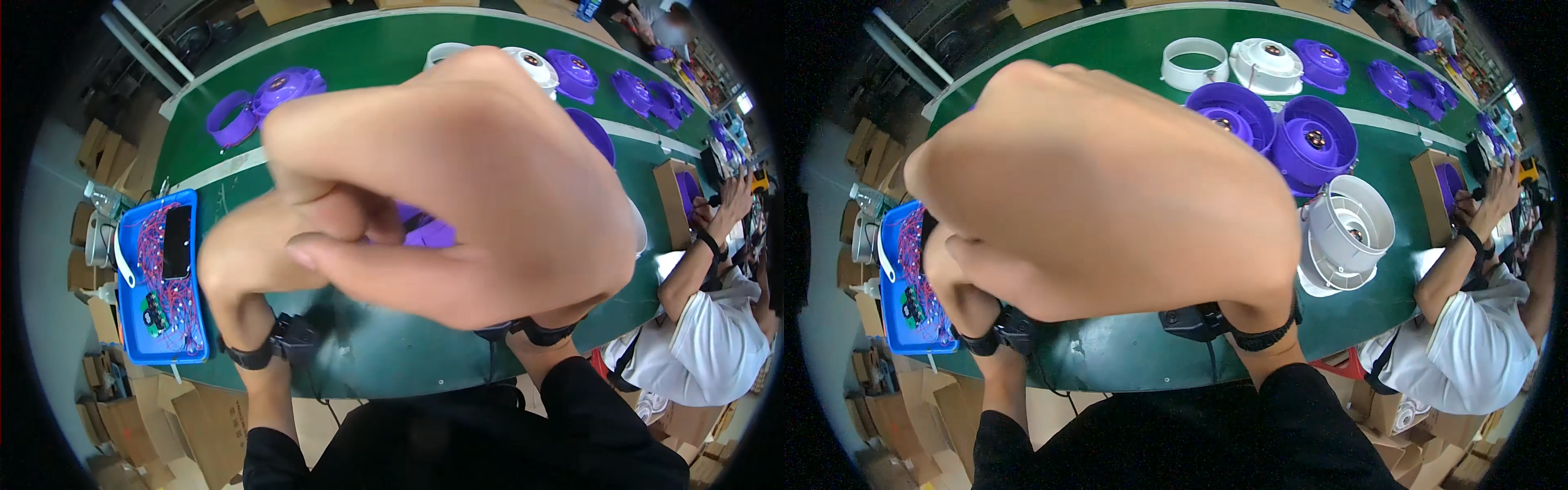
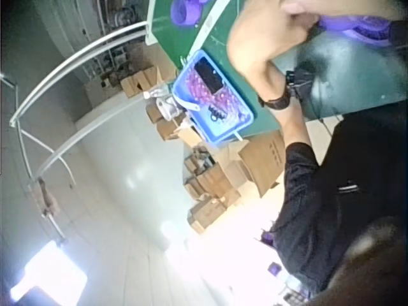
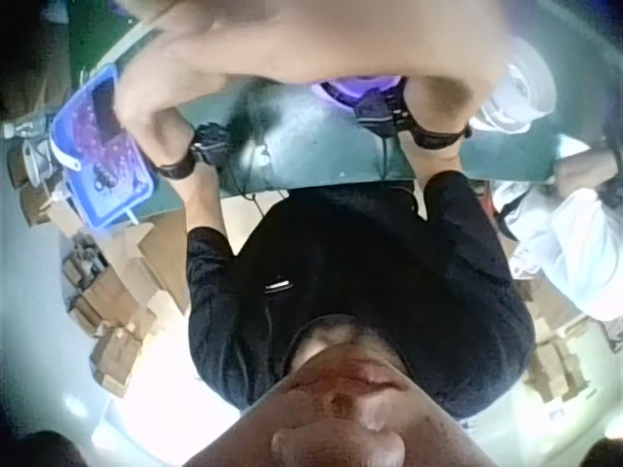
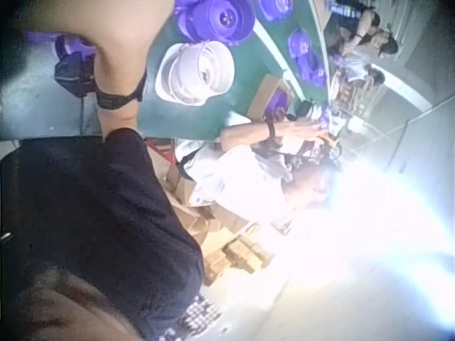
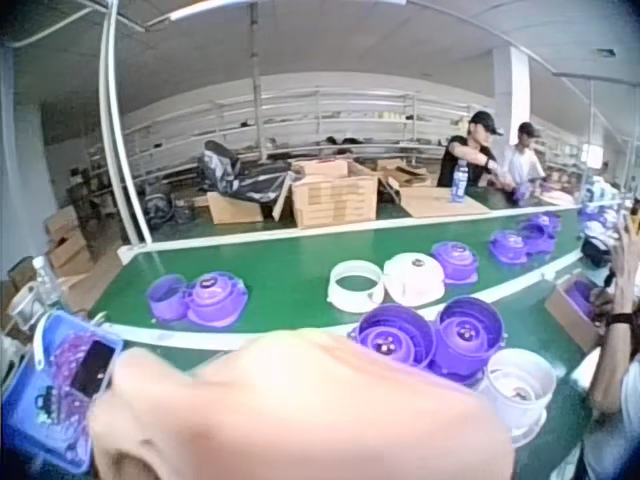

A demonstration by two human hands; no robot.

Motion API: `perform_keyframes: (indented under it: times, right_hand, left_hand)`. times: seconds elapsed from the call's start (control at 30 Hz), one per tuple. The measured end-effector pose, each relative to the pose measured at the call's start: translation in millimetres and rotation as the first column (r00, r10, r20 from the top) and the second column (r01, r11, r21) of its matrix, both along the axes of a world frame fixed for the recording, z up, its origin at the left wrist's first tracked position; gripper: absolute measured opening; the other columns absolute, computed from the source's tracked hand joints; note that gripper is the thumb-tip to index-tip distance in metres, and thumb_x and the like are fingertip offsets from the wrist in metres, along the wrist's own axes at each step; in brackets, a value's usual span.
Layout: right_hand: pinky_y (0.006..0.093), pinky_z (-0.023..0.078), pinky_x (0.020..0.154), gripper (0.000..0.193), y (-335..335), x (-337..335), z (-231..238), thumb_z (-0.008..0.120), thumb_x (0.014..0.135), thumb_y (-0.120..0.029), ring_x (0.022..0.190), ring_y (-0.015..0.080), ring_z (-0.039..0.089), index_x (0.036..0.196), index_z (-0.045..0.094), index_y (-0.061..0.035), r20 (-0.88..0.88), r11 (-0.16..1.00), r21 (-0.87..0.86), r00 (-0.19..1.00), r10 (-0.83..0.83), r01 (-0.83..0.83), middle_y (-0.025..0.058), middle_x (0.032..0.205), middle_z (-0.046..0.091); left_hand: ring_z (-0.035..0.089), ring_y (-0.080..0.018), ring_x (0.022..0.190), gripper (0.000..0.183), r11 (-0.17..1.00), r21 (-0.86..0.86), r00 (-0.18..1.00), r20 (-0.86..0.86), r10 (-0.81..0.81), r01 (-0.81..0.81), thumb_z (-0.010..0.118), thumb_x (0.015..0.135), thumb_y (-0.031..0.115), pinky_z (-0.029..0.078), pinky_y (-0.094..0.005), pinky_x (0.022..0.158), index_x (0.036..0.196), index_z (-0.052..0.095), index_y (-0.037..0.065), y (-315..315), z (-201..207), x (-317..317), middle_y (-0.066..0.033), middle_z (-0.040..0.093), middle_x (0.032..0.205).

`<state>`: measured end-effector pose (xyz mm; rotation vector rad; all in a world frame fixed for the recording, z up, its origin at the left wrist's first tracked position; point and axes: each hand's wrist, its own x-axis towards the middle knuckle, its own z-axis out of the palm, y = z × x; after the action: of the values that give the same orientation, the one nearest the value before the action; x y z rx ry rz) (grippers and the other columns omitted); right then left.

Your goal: The person assembles purple and white plastic components on a green workbench. They repeatedly pick up a purple ring and a central hub, fit them together, and place the assembled unit on the table. The person also handles a white plastic ring and a blue tray containing electronic components.

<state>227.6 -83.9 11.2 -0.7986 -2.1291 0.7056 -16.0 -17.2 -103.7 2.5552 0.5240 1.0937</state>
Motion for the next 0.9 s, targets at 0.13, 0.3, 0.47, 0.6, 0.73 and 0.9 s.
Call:
perform_keyframes:
  times: [0.13,0.3,0.47,0.6,0.73,0.9]
  right_hand:
    - [0.0282,0.041,0.049,0.015,3,-13,4,0.07,0.071,-0.001,0.05,0.0206,0.049,0.075,0.055,-0.0002,-0.031,0.98,0.119,0.987,-0.159,0.162,0.0059,0.059,0.05]
    - [0.0245,0.042,0.054,0.017,17,-22,-8,0.069,0.073,0.0,0.057,0.0145,0.051,0.082,0.055,-0.0004,-0.172,0.928,0.319,0.975,-0.144,0.193,0.0049,0.067,0.053]
    - [0.0255,0.046,0.058,0.017,17,-27,-5,0.067,0.078,-0.002,0.06,0.0157,0.056,0.09,0.055,0.0009,-0.37,0.908,0.199,0.886,-0.278,0.368,0.0081,0.07,0.058]
    - [0.0263,0.05,0.061,0.019,19,-27,-3,0.065,0.081,-0.004,0.063,0.0166,0.06,0.097,0.055,0.002,-0.535,0.87,0.138,0.775,-0.337,0.473,0.0107,0.072,0.061]
    - [0.0271,0.054,0.064,0.022,21,-25,0,0.063,0.085,-0.006,0.066,0.0175,0.064,0.103,0.055,0.0031,-0.666,0.829,0.1,0.656,-0.355,0.55,0.0133,0.074,0.065]
    - [0.0296,0.056,0.073,0.02,5,24,7,0.056,0.092,-0.004,0.08,0.0234,0.069,0.108,0.058,0.0063,-0.66,0.844,0.093,0.667,-0.345,0.528,0.0202,0.095,0.068]
  left_hand:
    - [0.059,-0.0227,0.059,0.016,0.841,-0.403,0.736,-0.43,-0.522,0.361,0.07,0.081,0.006,0.045,-0.0287,0.056,0.095,0.067,-0.002,46,92,20,-0.0133,0.064,0.073]
    - [0.055,-0.0065,0.062,0.021,0.879,-0.46,0.986,-0.042,-0.162,0.125,0.07,0.086,0.011,0.041,-0.0224,0.052,0.099,0.065,-0.004,39,102,-30,-0.0038,0.065,0.076]
    - [0.051,-0.0026,0.059,0.019,0.958,-0.283,0.99,0.107,0.09,-0.056,0.07,0.085,0.005,0.037,-0.0185,0.05,0.102,0.067,-0.002,20,108,-10,-0.0013,0.064,0.075]
    - [0.061,-0.0136,0.068,0.02,0.971,0.169,0.982,0.058,-0.181,0.169,0.071,0.074,-0.005,0.047,-0.0264,0.058,0.094,0.065,-0.006,21,101,18,-0.0086,0.064,0.079]
    - [0.063,-0.0193,0.072,0.029,0.96,0.204,0.977,0.052,-0.207,0.192,0.068,0.073,-0.011,0.05,-0.0268,0.064,0.101,0.067,-0.005,7,94,42,-0.014,0.066,0.093]
    - [0.06,-0.0141,0.093,0.025,0.987,0.131,0.9,0.414,-0.139,0.092,0.061,0.083,-0.004,0.05,-0.0234,0.067,0.108,0.061,-0.002,7,88,71,-0.0115,0.061,0.11]
